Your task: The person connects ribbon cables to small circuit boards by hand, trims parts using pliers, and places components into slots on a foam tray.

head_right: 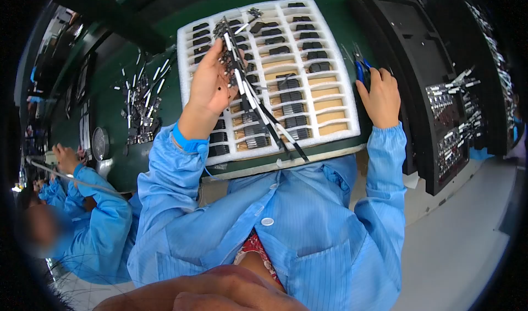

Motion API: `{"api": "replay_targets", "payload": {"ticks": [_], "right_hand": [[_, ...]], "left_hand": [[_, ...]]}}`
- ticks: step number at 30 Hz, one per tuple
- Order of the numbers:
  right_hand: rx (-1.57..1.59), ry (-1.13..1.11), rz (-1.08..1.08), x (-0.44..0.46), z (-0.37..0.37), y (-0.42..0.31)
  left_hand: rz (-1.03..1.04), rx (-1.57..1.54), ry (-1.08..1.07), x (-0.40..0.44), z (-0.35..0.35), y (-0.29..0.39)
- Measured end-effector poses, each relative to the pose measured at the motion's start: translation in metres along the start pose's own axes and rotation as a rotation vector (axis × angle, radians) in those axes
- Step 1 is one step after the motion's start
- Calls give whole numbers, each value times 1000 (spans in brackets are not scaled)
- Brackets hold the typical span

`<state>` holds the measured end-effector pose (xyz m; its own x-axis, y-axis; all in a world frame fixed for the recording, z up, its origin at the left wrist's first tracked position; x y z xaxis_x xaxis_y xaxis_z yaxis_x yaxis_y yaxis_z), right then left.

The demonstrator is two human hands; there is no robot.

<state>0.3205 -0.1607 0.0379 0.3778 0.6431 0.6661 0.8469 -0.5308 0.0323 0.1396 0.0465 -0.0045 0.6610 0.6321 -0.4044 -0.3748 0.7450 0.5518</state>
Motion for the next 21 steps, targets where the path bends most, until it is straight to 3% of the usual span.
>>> {"api": "replay_targets", "payload": {"ticks": [1,5,10,14,15,17,19,21], "right_hand": [[-17,-29,16,-1,5,1],[-76,-70,29,-1,14,3],[-129,-109,114,-2,26,11],[103,78,384,2,9,39],[175,114,347,1,11,52],[955,-37,951,-17,31,73],[1590,9,1036,-7,19,43],[1815,-89,955,2,3,0]], "left_hand": [[-23,6,57,-6,1,-1],[-22,30,-118,-18,19,3],[48,125,-185,-41,36,6],[51,111,-207,-48,43,8],[48,102,-198,-48,43,8],[32,98,-218,-47,42,3],[15,116,-183,-44,40,-1],[54,140,-177,-42,40,-1]]}}
Point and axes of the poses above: each hand's wrist, its own x-axis towards the middle knuckle, its own z-axis out of the palm, y = z × x, the point moved 10 cm from there along x, towards the middle knuckle, and after that the axes turned 12 degrees about y, right-handed, at the moved point
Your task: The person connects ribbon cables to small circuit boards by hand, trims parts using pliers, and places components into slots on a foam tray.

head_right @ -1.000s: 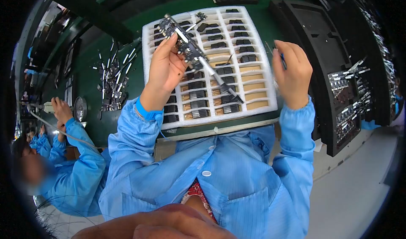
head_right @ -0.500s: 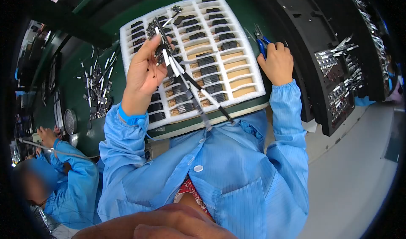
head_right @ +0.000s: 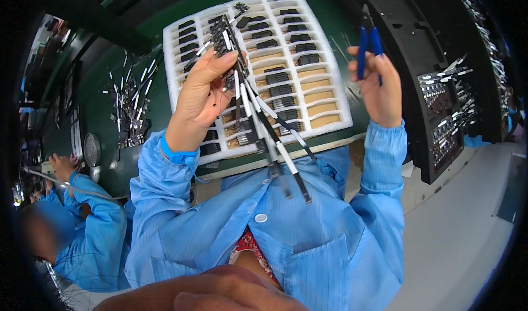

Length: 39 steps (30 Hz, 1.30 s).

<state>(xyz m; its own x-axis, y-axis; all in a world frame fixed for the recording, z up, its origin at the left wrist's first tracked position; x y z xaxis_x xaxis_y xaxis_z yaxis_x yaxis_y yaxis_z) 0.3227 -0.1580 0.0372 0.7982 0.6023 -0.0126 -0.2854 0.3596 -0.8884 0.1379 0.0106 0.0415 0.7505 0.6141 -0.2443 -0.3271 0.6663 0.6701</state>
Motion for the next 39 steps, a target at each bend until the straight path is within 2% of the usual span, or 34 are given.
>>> {"api": "replay_targets", "payload": {"ticks": [6,8,11,17,21,29,35,39], "right_hand": [[-383,-325,185,-59,79,42],[-486,-423,176,-66,89,50],[-541,-473,6,-69,97,47],[-651,-477,-64,-72,106,42],[-648,-505,-152,-72,108,39],[-755,-586,-184,-73,109,35],[-762,-600,-198,-73,111,33],[-786,-614,-197,-72,111,33]], "left_hand": [[175,110,30,8,-9,9],[245,129,24,4,-3,17],[360,150,-5,1,2,26],[456,194,-21,-3,5,30],[455,212,-20,-4,5,31],[514,304,-45,-6,11,33],[383,300,-21,3,3,26],[376,313,-19,3,3,26]]}}
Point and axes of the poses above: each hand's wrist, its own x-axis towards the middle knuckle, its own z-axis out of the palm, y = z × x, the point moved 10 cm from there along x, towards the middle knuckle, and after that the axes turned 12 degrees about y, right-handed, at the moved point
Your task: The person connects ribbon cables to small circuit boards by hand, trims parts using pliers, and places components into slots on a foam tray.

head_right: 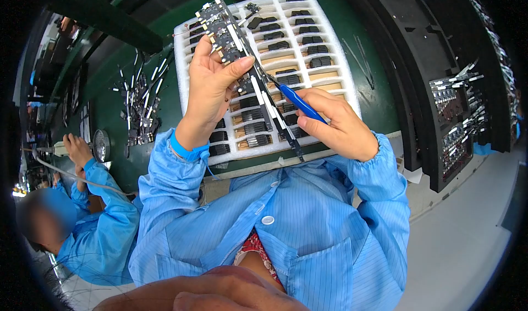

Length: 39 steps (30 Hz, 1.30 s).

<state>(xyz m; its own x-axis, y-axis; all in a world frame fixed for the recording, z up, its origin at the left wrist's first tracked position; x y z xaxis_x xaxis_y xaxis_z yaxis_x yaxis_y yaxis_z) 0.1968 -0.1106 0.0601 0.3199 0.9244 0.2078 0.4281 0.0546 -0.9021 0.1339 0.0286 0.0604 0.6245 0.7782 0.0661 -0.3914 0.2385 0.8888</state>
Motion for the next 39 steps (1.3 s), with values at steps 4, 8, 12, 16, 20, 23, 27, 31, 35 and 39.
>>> {"api": "replay_targets", "payload": {"ticks": [4,8,12,16,20,23,27,31,35,39], "right_hand": [[-31,-7,-11,1,1,1],[-48,9,43,1,1,2],[7,70,71,0,3,7],[41,152,8,1,7,4],[10,204,-54,2,7,0],[-15,216,-56,2,8,1],[-83,272,-108,3,10,-5],[-78,286,-176,3,21,-15],[555,103,232,-1,50,13],[1115,-45,395,-1,75,13]], "left_hand": [[51,28,-12,-1,2,3],[88,16,-17,-3,4,5],[73,9,13,-2,0,4],[91,-29,56,-2,-5,6],[103,-53,86,-3,-8,9],[101,-70,74,-3,-7,9],[85,-115,132,-3,-11,3],[116,-90,203,-2,-18,1],[44,-62,248,-2,-20,2],[-289,-166,135,-11,-9,-13]]}}
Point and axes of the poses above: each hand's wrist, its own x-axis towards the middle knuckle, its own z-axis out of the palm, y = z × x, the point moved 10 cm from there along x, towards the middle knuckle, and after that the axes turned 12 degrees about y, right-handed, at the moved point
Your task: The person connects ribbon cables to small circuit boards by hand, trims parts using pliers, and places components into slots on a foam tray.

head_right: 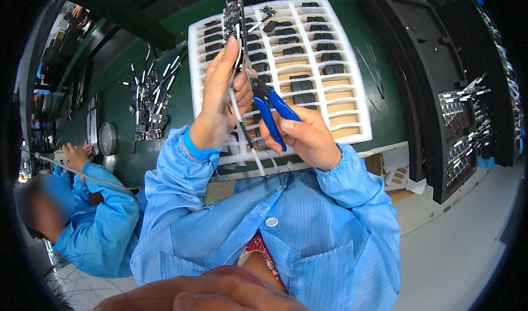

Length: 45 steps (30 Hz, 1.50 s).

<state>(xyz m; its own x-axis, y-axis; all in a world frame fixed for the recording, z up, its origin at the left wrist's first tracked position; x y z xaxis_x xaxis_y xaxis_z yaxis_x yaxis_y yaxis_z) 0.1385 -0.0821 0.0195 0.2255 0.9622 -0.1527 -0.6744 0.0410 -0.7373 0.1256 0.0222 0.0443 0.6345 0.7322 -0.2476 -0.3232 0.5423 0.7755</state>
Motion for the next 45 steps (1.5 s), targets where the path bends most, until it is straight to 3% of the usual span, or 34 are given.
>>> {"api": "replay_targets", "payload": {"ticks": [4,6,8,12,17,35,45], "right_hand": [[90,-98,59,-1,2,-3],[-270,-31,-107,-1,-10,-17],[-665,86,-289,-4,-19,-34],[-714,286,-463,-7,-31,-65],[-974,230,-542,-2,-18,-72],[-1055,253,-700,-6,1,-81],[-931,293,-518,0,-13,-65]], "left_hand": [[-97,-141,-153,0,10,-4],[-32,-104,-175,1,11,-1],[210,82,-43,6,-2,12],[315,130,-34,0,4,14],[327,160,-72,-2,11,5],[398,212,-97,-5,11,3],[449,153,-7,-4,1,7]]}}
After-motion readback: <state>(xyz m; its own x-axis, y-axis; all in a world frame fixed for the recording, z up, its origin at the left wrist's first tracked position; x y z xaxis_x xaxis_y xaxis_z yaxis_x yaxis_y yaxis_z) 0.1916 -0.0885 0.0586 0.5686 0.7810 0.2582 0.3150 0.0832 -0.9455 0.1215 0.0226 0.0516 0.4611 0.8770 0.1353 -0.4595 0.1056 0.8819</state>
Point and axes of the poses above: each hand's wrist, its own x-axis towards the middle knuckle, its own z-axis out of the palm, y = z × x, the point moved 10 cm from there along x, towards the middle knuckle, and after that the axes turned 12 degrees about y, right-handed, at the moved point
